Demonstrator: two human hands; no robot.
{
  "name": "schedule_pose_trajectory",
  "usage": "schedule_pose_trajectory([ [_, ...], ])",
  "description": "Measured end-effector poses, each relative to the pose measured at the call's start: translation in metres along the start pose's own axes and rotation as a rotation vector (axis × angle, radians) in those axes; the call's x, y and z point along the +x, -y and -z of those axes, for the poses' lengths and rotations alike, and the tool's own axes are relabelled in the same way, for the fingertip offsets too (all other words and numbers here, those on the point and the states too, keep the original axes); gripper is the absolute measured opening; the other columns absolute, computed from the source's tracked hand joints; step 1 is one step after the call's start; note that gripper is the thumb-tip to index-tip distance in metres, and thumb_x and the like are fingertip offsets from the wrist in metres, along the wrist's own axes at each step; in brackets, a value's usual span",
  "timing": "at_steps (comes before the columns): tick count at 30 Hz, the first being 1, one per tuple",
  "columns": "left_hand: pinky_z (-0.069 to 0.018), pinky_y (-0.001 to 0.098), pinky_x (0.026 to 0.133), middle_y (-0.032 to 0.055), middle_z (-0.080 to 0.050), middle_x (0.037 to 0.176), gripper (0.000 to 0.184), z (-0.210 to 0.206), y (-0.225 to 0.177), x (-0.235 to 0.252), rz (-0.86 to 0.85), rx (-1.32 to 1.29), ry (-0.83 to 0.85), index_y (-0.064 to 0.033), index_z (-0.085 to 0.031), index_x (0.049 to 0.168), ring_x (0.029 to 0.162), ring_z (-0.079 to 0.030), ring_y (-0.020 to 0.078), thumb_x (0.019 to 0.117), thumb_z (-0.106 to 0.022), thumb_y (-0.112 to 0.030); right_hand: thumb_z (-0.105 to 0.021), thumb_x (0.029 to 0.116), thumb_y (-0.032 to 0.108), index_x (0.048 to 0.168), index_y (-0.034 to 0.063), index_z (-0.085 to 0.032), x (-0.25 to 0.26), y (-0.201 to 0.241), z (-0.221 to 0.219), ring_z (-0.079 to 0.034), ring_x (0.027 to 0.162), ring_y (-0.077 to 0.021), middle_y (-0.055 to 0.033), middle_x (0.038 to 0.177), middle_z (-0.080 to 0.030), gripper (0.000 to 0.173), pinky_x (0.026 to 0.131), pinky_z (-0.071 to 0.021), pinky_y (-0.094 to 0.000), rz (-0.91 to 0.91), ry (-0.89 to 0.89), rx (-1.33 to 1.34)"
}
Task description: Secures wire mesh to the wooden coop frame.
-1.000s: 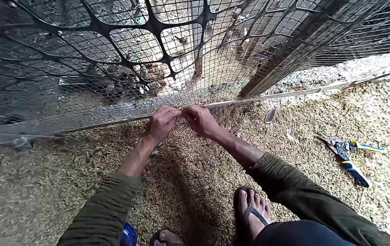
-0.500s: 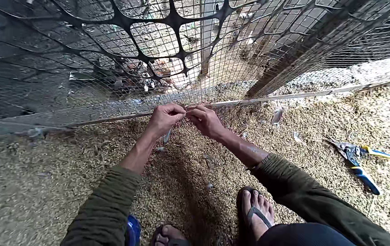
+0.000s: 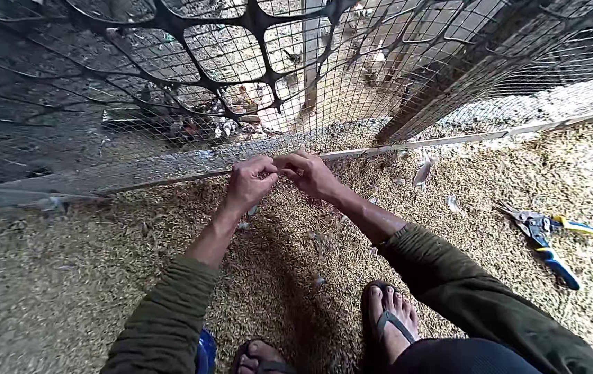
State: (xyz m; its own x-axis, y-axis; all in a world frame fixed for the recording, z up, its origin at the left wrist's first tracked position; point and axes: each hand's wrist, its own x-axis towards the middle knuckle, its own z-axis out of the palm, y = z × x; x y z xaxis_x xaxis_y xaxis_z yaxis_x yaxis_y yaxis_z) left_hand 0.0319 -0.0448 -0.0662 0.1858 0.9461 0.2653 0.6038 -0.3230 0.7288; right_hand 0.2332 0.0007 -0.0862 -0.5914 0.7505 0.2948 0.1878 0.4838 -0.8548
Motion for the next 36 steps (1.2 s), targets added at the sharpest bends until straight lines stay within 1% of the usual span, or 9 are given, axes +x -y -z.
schedule_pose_trajectory([
  [5,-0.0568,0.0408,0.094,0.0184,-0.073,0.102,0.005,-0.003,0.003,-0.003,-0.192,0.131,-0.033,0.0042,-0.074,0.087,0.100,-0.071,0.0285,0.0851,-0.071,0.000,-0.065,0.0960,0.001,0.104,-0.0030,-0.075,0.004,-0.009,-0.006,-0.072,0.095,-0.0264,-0.0178,0.104,-0.072,0.014,0.087,-0.0596,-0.0412,0.088,-0.083,-0.001],
  [11,-0.0564,0.0410,0.096,0.0203,-0.073,0.103,0.010,-0.010,0.013,-0.008,-0.323,0.242,-0.122,0.0046,-0.073,0.086,0.103,-0.071,0.0309,0.0898,-0.067,-0.003,-0.063,0.0964,0.000,0.106,-0.0025,-0.074,0.005,-0.011,-0.011,-0.071,0.097,-0.0299,-0.0192,0.104,-0.071,0.015,0.087,-0.0590,-0.0444,0.068,-0.097,-0.029],
  [15,-0.0569,0.0396,0.094,0.0201,-0.073,0.103,0.010,-0.017,0.011,-0.010,-0.327,0.338,-0.194,0.0046,-0.073,0.088,0.102,-0.072,0.0316,0.0918,-0.066,-0.002,-0.061,0.0973,0.000,0.108,-0.0022,-0.070,0.000,0.002,-0.020,-0.068,0.097,-0.0306,-0.0190,0.106,-0.067,0.014,0.086,-0.0586,-0.0448,-0.063,-0.112,-0.054],
  [19,-0.0561,0.0385,0.095,0.0213,-0.071,0.104,0.010,-0.026,0.012,-0.013,-0.316,0.343,-0.270,0.0059,-0.070,0.089,0.104,-0.070,0.0316,0.0936,-0.065,-0.001,-0.060,0.0981,0.001,0.110,-0.0037,-0.069,-0.002,0.009,-0.024,-0.068,0.094,-0.0278,-0.0197,0.108,-0.067,0.016,0.084,-0.0588,-0.0422,-0.171,-0.127,0.070],
  [22,-0.0556,0.0373,0.094,0.0222,-0.070,0.102,0.010,-0.031,0.014,-0.013,-0.328,0.337,-0.312,0.0063,-0.068,0.087,0.102,-0.070,0.0315,0.0933,-0.064,0.000,-0.057,0.1036,0.009,0.116,-0.0029,-0.066,-0.001,0.020,-0.018,-0.067,0.095,-0.0236,-0.0175,0.111,-0.067,0.020,0.085,-0.0573,-0.0402,-0.363,-0.074,0.269],
  [25,-0.0551,0.0373,0.095,0.0214,-0.070,0.102,0.010,-0.032,0.018,-0.013,-0.408,0.341,-0.300,0.0053,-0.068,0.088,0.104,-0.069,0.0320,0.0942,-0.062,0.002,-0.048,0.1088,0.021,0.123,0.0018,-0.064,-0.003,0.029,-0.010,-0.064,0.084,-0.0179,-0.0128,0.104,-0.067,0.029,0.078,-0.0555,-0.0379,-0.559,-0.042,0.513],
  [28,-0.0545,0.0377,0.097,0.0208,-0.070,0.103,0.010,-0.030,0.022,-0.016,-0.472,0.350,-0.264,0.0049,-0.068,0.088,0.106,-0.068,0.0322,0.0945,-0.060,0.004,-0.046,0.1097,0.027,0.120,0.0035,-0.064,-0.002,0.027,-0.009,-0.061,0.077,-0.0096,-0.0051,0.094,-0.064,0.032,0.072,-0.0552,-0.0297,-0.668,-0.044,0.725],
  [32,-0.0543,0.0373,0.097,0.0199,-0.070,0.103,0.011,-0.028,0.021,-0.016,-0.498,0.368,-0.230,0.0045,-0.069,0.087,0.106,-0.068,0.0318,0.0938,-0.061,0.005,-0.057,0.1058,0.023,0.108,0.0057,-0.066,0.006,0.031,-0.009,-0.055,0.061,-0.0034,0.0003,0.081,-0.062,0.020,0.057,-0.0498,-0.0194,-0.819,-0.099,0.889],
  [36,-0.0552,0.0369,0.095,0.0194,-0.072,0.102,0.011,-0.025,0.020,-0.017,-0.512,0.362,-0.203,0.0040,-0.071,0.088,0.104,-0.070,0.0316,0.0930,-0.062,0.004,-0.054,0.1047,0.015,0.100,0.0063,-0.064,0.014,0.037,-0.005,-0.048,0.052,-0.0018,0.0030,0.071,-0.057,0.015,0.048,-0.0413,-0.0165,-0.925,-0.114,0.933],
])
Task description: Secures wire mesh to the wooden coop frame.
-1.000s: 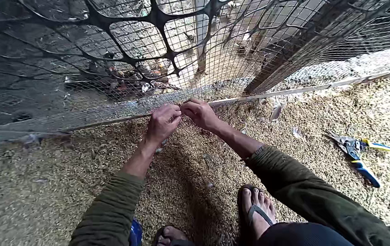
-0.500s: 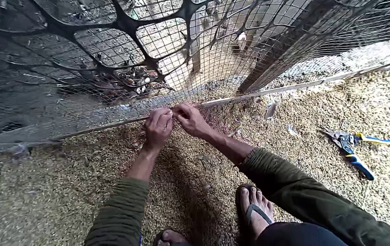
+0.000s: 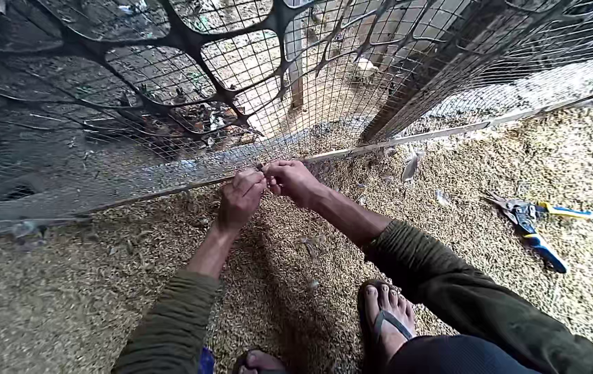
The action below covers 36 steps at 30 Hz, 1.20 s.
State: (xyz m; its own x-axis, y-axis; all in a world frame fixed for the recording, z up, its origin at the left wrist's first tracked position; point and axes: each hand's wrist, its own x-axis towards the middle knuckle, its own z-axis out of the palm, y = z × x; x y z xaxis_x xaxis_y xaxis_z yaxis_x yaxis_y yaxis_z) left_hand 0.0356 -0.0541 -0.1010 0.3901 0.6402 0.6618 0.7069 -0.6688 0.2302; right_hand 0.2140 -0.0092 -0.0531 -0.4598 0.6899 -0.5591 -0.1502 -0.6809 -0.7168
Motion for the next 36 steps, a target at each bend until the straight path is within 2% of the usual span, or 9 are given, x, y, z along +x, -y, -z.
schedule_pose_trajectory([
  [5,-0.0553,0.0379,0.099,0.0201,-0.073,0.107,0.014,0.007,-0.004,-0.008,0.111,-0.078,0.014,0.0052,-0.073,0.100,0.108,-0.070,0.0300,0.0971,-0.061,0.002,-0.048,0.1078,0.020,0.100,0.0127,-0.059,0.003,-0.021,0.008,-0.046,0.058,-0.0043,0.0029,0.076,-0.054,0.015,0.052,-0.0383,-0.0195,0.109,0.107,-0.022],
  [10,-0.0556,0.0342,0.098,0.0179,-0.072,0.114,0.020,0.001,-0.029,-0.010,0.628,-0.221,-0.102,0.0058,-0.072,0.110,0.108,-0.071,0.0195,0.1022,-0.062,-0.010,-0.042,0.1082,0.015,0.106,0.0177,-0.056,0.005,-0.045,0.007,-0.056,0.069,-0.0070,0.0026,0.087,-0.060,0.015,0.062,-0.0481,-0.0243,0.291,0.152,0.287],
  [12,-0.0574,0.0339,0.096,0.0126,-0.072,0.113,0.023,-0.004,-0.036,-0.006,0.837,-0.359,-0.143,0.0053,-0.067,0.114,0.103,-0.071,0.0135,0.1060,-0.054,-0.012,-0.039,0.1095,0.016,0.107,0.0194,-0.056,0.003,-0.044,0.007,-0.061,0.075,-0.0080,-0.0009,0.106,-0.067,0.017,0.064,-0.0506,-0.0244,0.302,0.223,0.414],
  [14,-0.0587,0.0359,0.095,0.0088,-0.072,0.111,0.027,-0.006,-0.040,0.000,1.002,-0.533,-0.218,0.0033,-0.064,0.116,0.101,-0.071,0.0136,0.1092,-0.045,-0.014,-0.040,0.1081,0.016,0.106,0.0187,-0.054,0.006,-0.044,0.013,-0.061,0.070,-0.0097,-0.0044,0.103,-0.067,0.014,0.060,-0.0510,-0.0253,0.327,0.303,0.444],
  [18,-0.0554,0.0341,0.095,0.0040,-0.068,0.111,0.028,-0.004,-0.048,0.021,1.219,-0.966,-0.501,-0.0062,-0.057,0.109,0.102,-0.067,0.0144,0.1114,-0.031,-0.015,-0.040,0.1072,0.016,0.104,0.0110,-0.051,0.007,-0.028,0.035,-0.049,0.055,-0.0077,-0.0024,0.077,-0.055,0.013,0.050,-0.0443,-0.0227,0.538,0.282,-0.134],
  [21,-0.0566,0.0333,0.092,0.0025,-0.067,0.104,0.027,0.002,-0.049,0.032,1.344,-1.101,-0.607,-0.0110,-0.052,0.106,0.098,-0.068,0.0148,0.1131,-0.027,-0.018,-0.046,0.1024,0.005,0.108,-0.0022,-0.057,0.013,-0.013,0.046,-0.058,0.071,-0.0193,-0.0126,0.086,-0.059,0.015,0.064,-0.0514,-0.0367,0.718,0.266,-0.706],
  [24,-0.0587,0.0359,0.090,0.0003,-0.066,0.091,0.027,0.004,-0.043,0.036,1.363,-1.154,-0.646,-0.0151,-0.049,0.100,0.093,-0.070,0.0165,0.1135,-0.026,-0.021,-0.051,0.0964,0.000,0.113,-0.0073,-0.063,0.025,-0.008,0.055,-0.069,0.093,-0.0345,-0.0217,0.105,-0.068,0.022,0.081,-0.0568,-0.0540,0.851,0.317,-1.030],
  [29,-0.0567,0.0276,0.078,-0.0069,-0.058,0.080,0.024,0.000,-0.032,0.031,1.248,-1.090,-0.536,-0.0205,-0.049,0.097,0.078,-0.063,0.0085,0.1122,-0.030,-0.021,-0.060,0.0886,0.001,0.105,0.0008,-0.068,0.035,-0.007,0.057,-0.070,0.073,-0.0343,-0.0166,0.097,-0.069,0.019,0.056,-0.0537,-0.0540,1.013,0.290,-1.269],
  [36,-0.0545,0.0256,0.078,-0.0078,-0.058,0.083,0.021,0.002,-0.026,0.021,1.106,-0.812,-0.294,-0.0173,-0.051,0.104,0.078,-0.061,0.0047,0.1119,-0.034,-0.026,-0.065,0.0844,0.002,0.105,0.0065,-0.070,0.041,-0.010,0.051,-0.070,0.076,-0.0336,-0.0130,0.095,-0.070,0.021,0.054,-0.0539,-0.0520,1.053,0.178,-1.425],
])
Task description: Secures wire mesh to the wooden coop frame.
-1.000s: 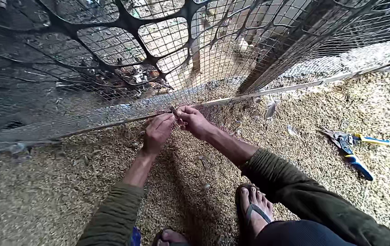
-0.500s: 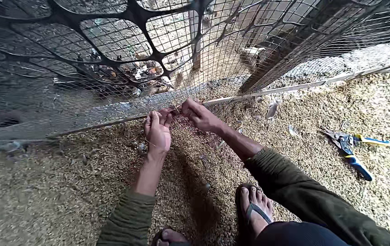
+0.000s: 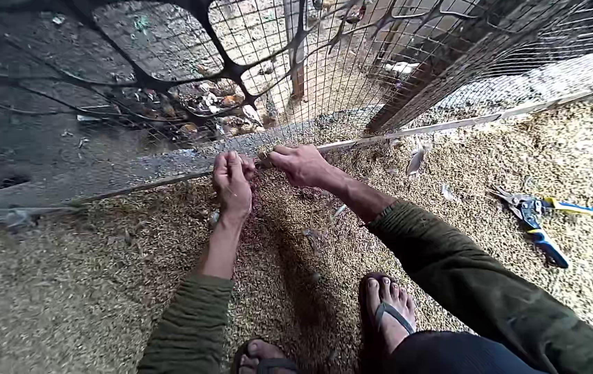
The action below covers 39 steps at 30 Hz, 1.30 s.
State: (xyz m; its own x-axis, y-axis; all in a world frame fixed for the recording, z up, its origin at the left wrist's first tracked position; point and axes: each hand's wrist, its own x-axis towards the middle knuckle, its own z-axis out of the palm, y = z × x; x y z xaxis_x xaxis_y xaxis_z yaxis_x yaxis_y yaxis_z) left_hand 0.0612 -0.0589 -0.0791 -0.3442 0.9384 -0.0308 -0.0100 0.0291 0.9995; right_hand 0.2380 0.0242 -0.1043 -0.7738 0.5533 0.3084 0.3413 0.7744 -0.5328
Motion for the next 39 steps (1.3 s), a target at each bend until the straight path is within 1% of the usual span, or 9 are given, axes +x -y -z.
schedule_pose_trajectory([
  [8,-0.0539,0.0251,0.071,-0.0068,-0.059,0.079,0.021,-0.001,0.001,0.007,-0.159,0.170,-0.025,-0.0105,-0.051,0.098,0.072,-0.061,0.0046,0.1098,-0.035,-0.015,-0.063,0.0879,0.004,0.105,0.0082,-0.069,-0.001,0.004,0.002,-0.071,0.082,-0.0348,-0.0125,0.097,-0.070,0.019,0.055,-0.0540,-0.0515,-0.050,-0.016,-0.047],
  [14,-0.0533,0.0295,0.072,0.0055,-0.065,0.091,0.028,0.009,-0.015,-0.001,-0.251,0.448,0.130,-0.0015,-0.058,0.106,0.076,-0.060,0.0095,0.1108,-0.038,-0.020,-0.056,0.0939,0.003,0.110,-0.0001,-0.066,-0.006,0.007,0.014,-0.069,0.100,-0.0358,-0.0176,0.106,-0.070,0.019,0.080,-0.0528,-0.0597,-0.148,0.027,0.205],
  [16,-0.0564,0.0382,0.090,0.0135,-0.070,0.107,0.030,0.010,-0.023,-0.006,-0.332,0.536,0.207,0.0035,-0.065,0.108,0.098,-0.068,0.0179,0.1093,-0.043,-0.017,-0.050,0.0987,0.002,0.110,-0.0043,-0.063,-0.010,0.016,0.019,-0.067,0.097,-0.0322,-0.0192,0.103,-0.067,0.018,0.086,-0.0540,-0.0532,-0.187,-0.022,0.392],
  [18,-0.0494,0.0418,0.106,0.0184,-0.064,0.127,0.027,0.010,-0.022,-0.014,-0.397,0.548,0.255,0.0055,-0.066,0.101,0.122,-0.061,0.0241,0.1055,-0.049,-0.015,-0.047,0.1026,0.003,0.111,-0.0027,-0.061,-0.017,0.030,0.022,-0.066,0.095,-0.0236,-0.0152,0.105,-0.066,0.018,0.086,-0.0571,-0.0430,-0.243,-0.085,0.557],
  [21,-0.0459,0.0408,0.112,0.0172,-0.050,0.149,0.019,0.020,-0.011,-0.034,-0.235,0.514,0.355,0.0029,-0.068,0.105,0.137,-0.051,0.0234,0.1008,-0.058,-0.012,-0.044,0.1024,0.002,0.117,-0.0019,-0.059,-0.026,0.034,0.020,-0.068,0.106,-0.0205,-0.0142,0.116,-0.069,0.021,0.093,-0.0571,-0.0408,-0.283,-0.139,0.680],
  [25,-0.0575,0.0400,0.095,0.0124,-0.061,0.134,0.037,0.029,-0.012,-0.044,0.367,-0.051,0.252,-0.0016,-0.047,0.135,0.111,-0.068,0.0222,0.0994,-0.040,0.006,-0.045,0.1035,0.004,0.119,-0.0027,-0.059,-0.028,0.034,0.014,-0.064,0.115,-0.0218,-0.0170,0.133,-0.061,0.022,0.097,-0.0551,-0.0391,-0.322,-0.185,0.679],
  [30,-0.0586,0.0378,0.080,0.0144,-0.066,0.119,0.039,0.008,-0.020,-0.024,0.681,-0.296,0.016,-0.0100,-0.036,0.148,0.091,-0.071,0.0231,0.1134,-0.026,-0.026,-0.048,0.1021,0.003,0.115,-0.0033,-0.060,-0.028,0.032,0.011,-0.065,0.099,-0.0234,-0.0180,0.114,-0.062,0.018,0.086,-0.0571,-0.0402,-0.353,-0.219,0.610],
  [34,-0.0395,0.0175,0.047,-0.0014,-0.057,0.082,0.023,-0.010,-0.015,-0.018,0.578,-0.141,-0.054,-0.0095,-0.054,0.121,0.052,-0.043,0.0033,0.1114,-0.043,-0.027,-0.054,0.1015,0.003,0.110,-0.0058,-0.064,-0.026,0.038,0.018,-0.066,0.099,-0.0274,-0.0199,0.110,-0.064,0.016,0.087,-0.0583,-0.0415,-0.295,-0.214,0.463],
  [39,-0.0517,0.0368,0.068,0.0095,-0.064,0.089,0.029,-0.018,-0.008,-0.029,0.225,0.374,0.024,-0.0024,-0.064,0.120,0.071,-0.058,0.0157,0.1082,-0.053,-0.026,-0.061,0.0975,0.003,0.107,-0.0049,-0.069,-0.023,0.051,0.025,-0.069,0.088,-0.0296,-0.0197,0.103,-0.067,0.015,0.082,-0.0596,-0.0455,-0.244,-0.144,0.286],
])
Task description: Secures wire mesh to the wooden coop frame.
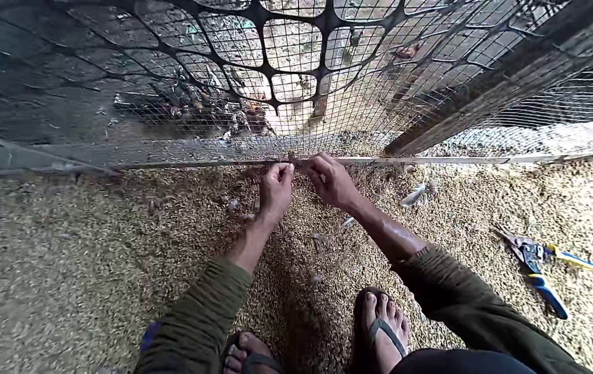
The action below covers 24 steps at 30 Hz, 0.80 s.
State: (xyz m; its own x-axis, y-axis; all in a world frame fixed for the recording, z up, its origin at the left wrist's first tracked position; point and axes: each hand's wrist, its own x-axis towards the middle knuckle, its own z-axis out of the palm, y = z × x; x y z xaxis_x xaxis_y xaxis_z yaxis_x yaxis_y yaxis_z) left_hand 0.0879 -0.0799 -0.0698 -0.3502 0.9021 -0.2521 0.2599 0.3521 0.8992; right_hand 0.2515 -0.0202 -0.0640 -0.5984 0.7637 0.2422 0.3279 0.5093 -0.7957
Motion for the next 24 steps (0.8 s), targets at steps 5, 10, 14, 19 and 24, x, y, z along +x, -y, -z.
schedule_pose_trajectory([
  [5,-0.0446,0.0216,0.056,0.0018,-0.067,0.094,0.026,-0.005,0.009,-0.002,-0.094,-0.232,0.003,-0.0058,-0.067,0.124,0.062,-0.052,0.0043,0.1079,-0.052,-0.020,-0.060,0.0987,0.004,0.107,-0.0019,-0.071,-0.003,0.004,-0.011,-0.071,0.091,-0.0290,-0.0181,0.106,-0.069,0.015,0.082,-0.0600,-0.0465,0.005,0.089,-0.011],
  [10,-0.0438,0.0187,0.054,-0.0006,-0.067,0.092,0.023,-0.002,0.015,0.001,-0.034,-0.374,0.102,-0.0057,-0.068,0.122,0.059,-0.049,0.0013,0.1066,-0.055,-0.015,-0.059,0.0983,0.002,0.110,-0.0025,-0.072,-0.002,0.005,-0.009,-0.071,0.094,-0.0264,-0.0172,0.108,-0.071,0.018,0.086,-0.0593,-0.0439,-0.016,0.083,0.069],
  [14,-0.0463,0.0205,0.059,0.0006,-0.067,0.093,0.023,0.003,0.016,0.006,-0.180,-0.129,0.142,-0.0040,-0.069,0.122,0.063,-0.052,0.0019,0.1058,-0.055,-0.013,-0.060,0.0994,0.004,0.109,-0.0010,-0.073,0.001,0.004,-0.001,-0.071,0.093,-0.0237,-0.0155,0.108,-0.071,0.017,0.086,-0.0589,-0.0415,-0.036,0.083,0.089],
  [19,-0.0566,0.0302,0.084,0.0115,-0.069,0.102,0.019,0.011,0.017,0.009,-0.470,0.098,0.095,0.0028,-0.073,0.109,0.090,-0.067,0.0126,0.0994,-0.065,-0.011,-0.063,0.0968,0.003,0.110,0.0002,-0.074,0.015,-0.002,0.003,-0.069,0.099,-0.0261,-0.0166,0.111,-0.069,0.017,0.088,-0.0590,-0.0432,0.064,0.091,0.042],
  [24,-0.0546,0.0249,0.073,0.0072,-0.068,0.093,0.017,0.012,0.019,0.013,-0.434,0.105,-0.029,0.0011,-0.074,0.099,0.076,-0.062,0.0072,0.0973,-0.069,-0.015,-0.061,0.0992,0.006,0.111,0.0026,-0.075,0.033,-0.006,-0.004,-0.070,0.101,-0.0262,-0.0143,0.110,-0.071,0.019,0.091,-0.0577,-0.0457,0.095,0.155,0.053],
])
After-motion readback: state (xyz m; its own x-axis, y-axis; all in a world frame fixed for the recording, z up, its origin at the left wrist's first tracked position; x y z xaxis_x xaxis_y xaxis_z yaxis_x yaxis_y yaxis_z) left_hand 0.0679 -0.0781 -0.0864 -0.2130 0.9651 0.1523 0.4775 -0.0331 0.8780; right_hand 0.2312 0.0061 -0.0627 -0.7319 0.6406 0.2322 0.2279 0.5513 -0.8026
